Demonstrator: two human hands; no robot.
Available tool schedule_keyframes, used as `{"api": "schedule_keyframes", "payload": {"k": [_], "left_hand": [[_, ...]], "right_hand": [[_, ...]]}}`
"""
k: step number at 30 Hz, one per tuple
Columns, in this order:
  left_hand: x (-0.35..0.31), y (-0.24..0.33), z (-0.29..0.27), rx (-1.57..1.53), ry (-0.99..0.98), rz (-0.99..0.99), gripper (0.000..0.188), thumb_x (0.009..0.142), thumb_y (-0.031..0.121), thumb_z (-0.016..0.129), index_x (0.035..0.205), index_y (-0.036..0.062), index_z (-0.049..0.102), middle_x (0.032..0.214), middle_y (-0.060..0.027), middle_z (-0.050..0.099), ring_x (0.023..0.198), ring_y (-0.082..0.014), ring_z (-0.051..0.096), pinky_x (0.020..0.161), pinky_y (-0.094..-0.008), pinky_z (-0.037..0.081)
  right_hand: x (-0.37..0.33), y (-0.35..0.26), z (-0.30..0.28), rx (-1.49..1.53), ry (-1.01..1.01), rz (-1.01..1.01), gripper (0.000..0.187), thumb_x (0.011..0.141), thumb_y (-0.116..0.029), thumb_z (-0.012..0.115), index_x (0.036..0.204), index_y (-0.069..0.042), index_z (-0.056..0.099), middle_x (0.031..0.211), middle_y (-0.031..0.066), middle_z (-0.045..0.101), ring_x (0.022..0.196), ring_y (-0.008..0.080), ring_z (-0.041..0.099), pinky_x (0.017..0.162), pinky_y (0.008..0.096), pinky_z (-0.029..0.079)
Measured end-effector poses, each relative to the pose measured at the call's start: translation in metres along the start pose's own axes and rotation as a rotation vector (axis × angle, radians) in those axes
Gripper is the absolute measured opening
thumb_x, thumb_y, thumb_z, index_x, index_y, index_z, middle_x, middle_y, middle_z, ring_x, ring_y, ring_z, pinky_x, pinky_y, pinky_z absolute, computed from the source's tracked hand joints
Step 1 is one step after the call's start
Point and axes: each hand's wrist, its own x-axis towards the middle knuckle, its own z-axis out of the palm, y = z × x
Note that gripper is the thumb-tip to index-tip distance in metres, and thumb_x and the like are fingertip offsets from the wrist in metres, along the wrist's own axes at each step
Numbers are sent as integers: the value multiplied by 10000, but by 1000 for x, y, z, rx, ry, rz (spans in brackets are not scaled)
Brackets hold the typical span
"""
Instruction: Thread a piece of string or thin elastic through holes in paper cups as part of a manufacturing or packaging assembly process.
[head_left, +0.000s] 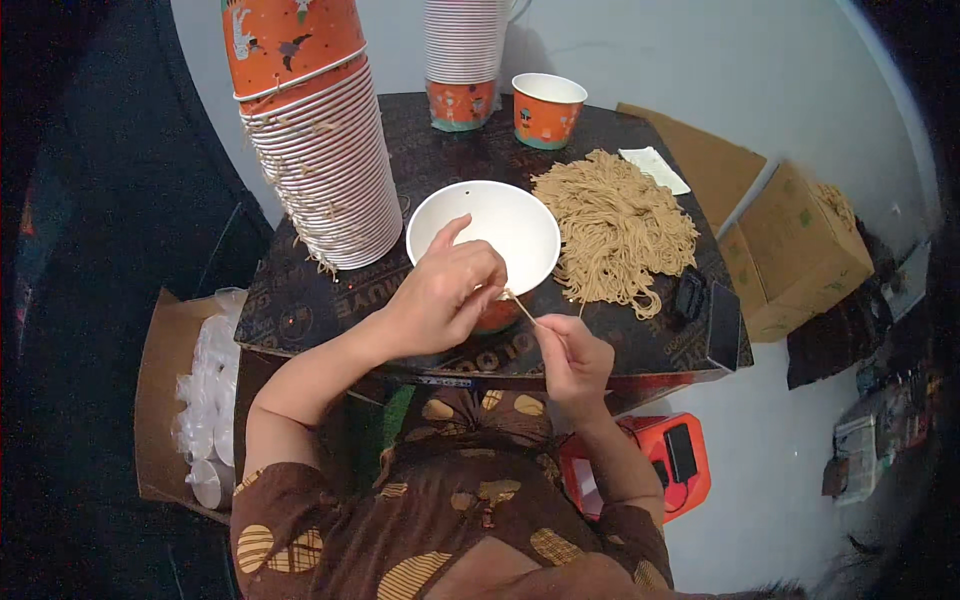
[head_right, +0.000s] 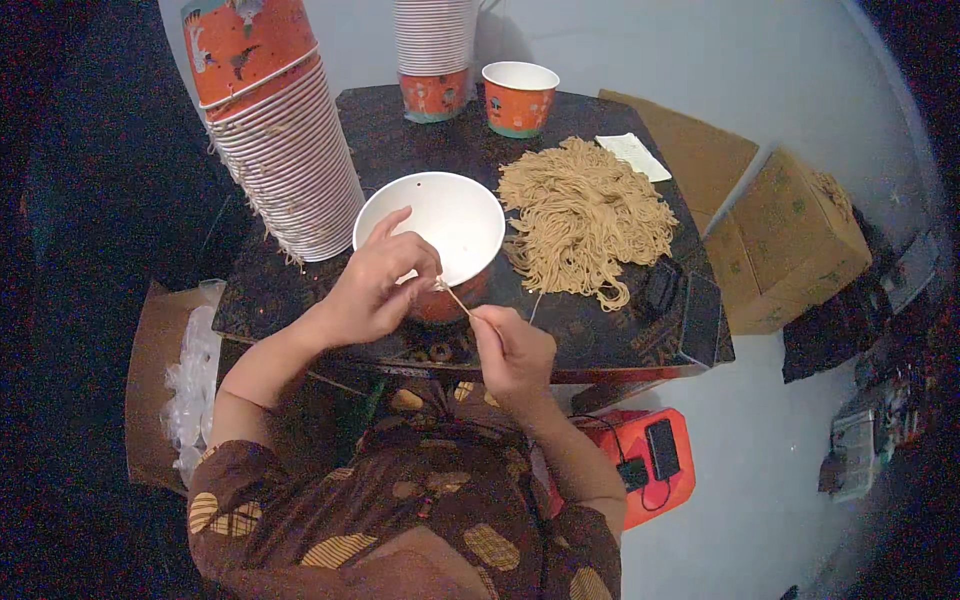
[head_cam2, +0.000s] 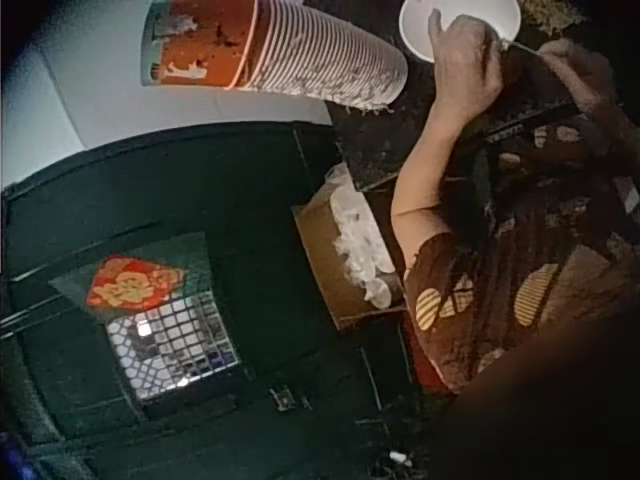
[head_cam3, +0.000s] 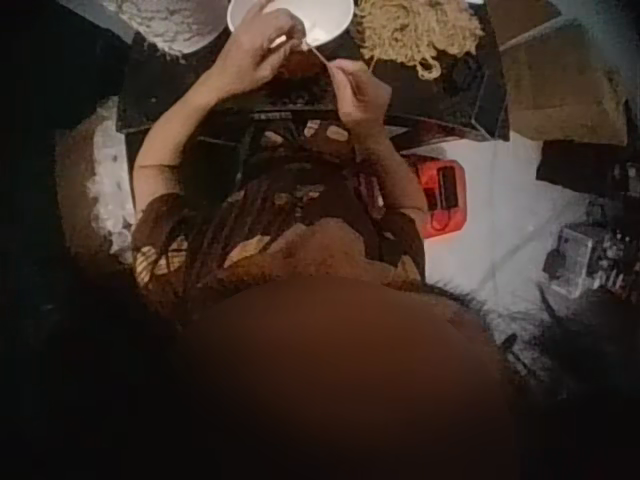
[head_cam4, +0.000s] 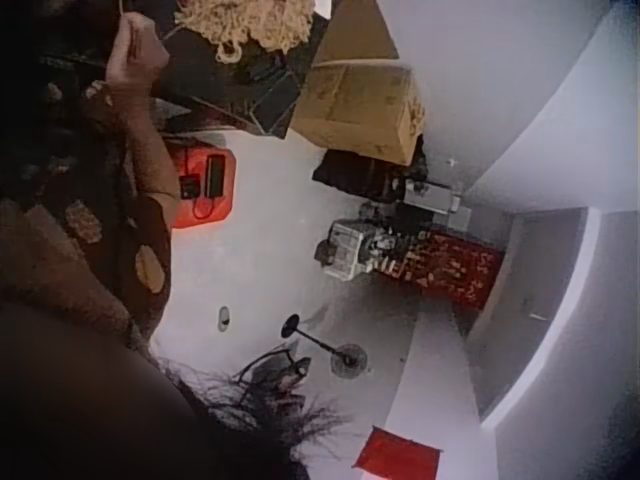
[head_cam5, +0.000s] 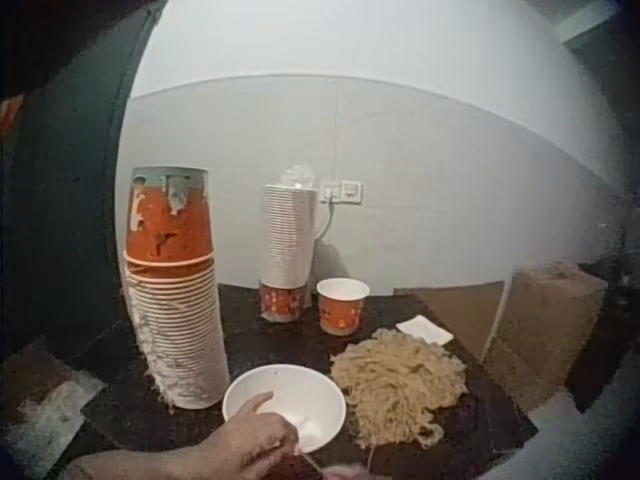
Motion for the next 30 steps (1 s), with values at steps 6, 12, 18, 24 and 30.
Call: {"api": "schedule_keyframes", "payload": {"k": [6,12,18,24,30], "left_hand": [[2,-1,-4,-89,-39,-87,98,817,-44,597,855,34,553,803,-79,574,799,-275,600,1083,-519,349],[4,-1,-3,-292,-13,-316,64,811,-22,627,807,12,573,741,-99,593,745,-271,599,892,-422,441],[7,-11,-16,-182,-93,-165,66,834,-27,601,862,31,609,788,-92,611,787,-256,621,1074,-484,368],[5,-35,-59,242,-288,-132,450,715,-150,533,1090,70,647,1258,-86,617,1323,-305,467,1202,-598,152],[-13,-36,-76,516,-383,-129,403,686,-120,598,1030,81,660,1486,-64,495,1462,-395,284,1198,-607,170]], "right_hand": [[-13,-4,-7,-43,6,63,83,895,22,638,956,-16,679,654,74,618,551,102,589,522,260,450],[-15,-3,-10,-139,-35,-35,73,890,-1,640,948,-16,681,674,116,628,539,193,623,520,304,469],[-15,-1,-13,-204,-92,-126,68,903,7,619,922,-16,680,684,76,631,563,133,582,537,292,450],[-11,-25,-59,-32,-174,98,27,849,7,643,824,15,637,674,93,564,618,180,579,581,298,449],[-23,-48,-89,72,-16,60,78,803,0,571,730,25,577,703,36,531,640,132,485,569,266,345]]}}
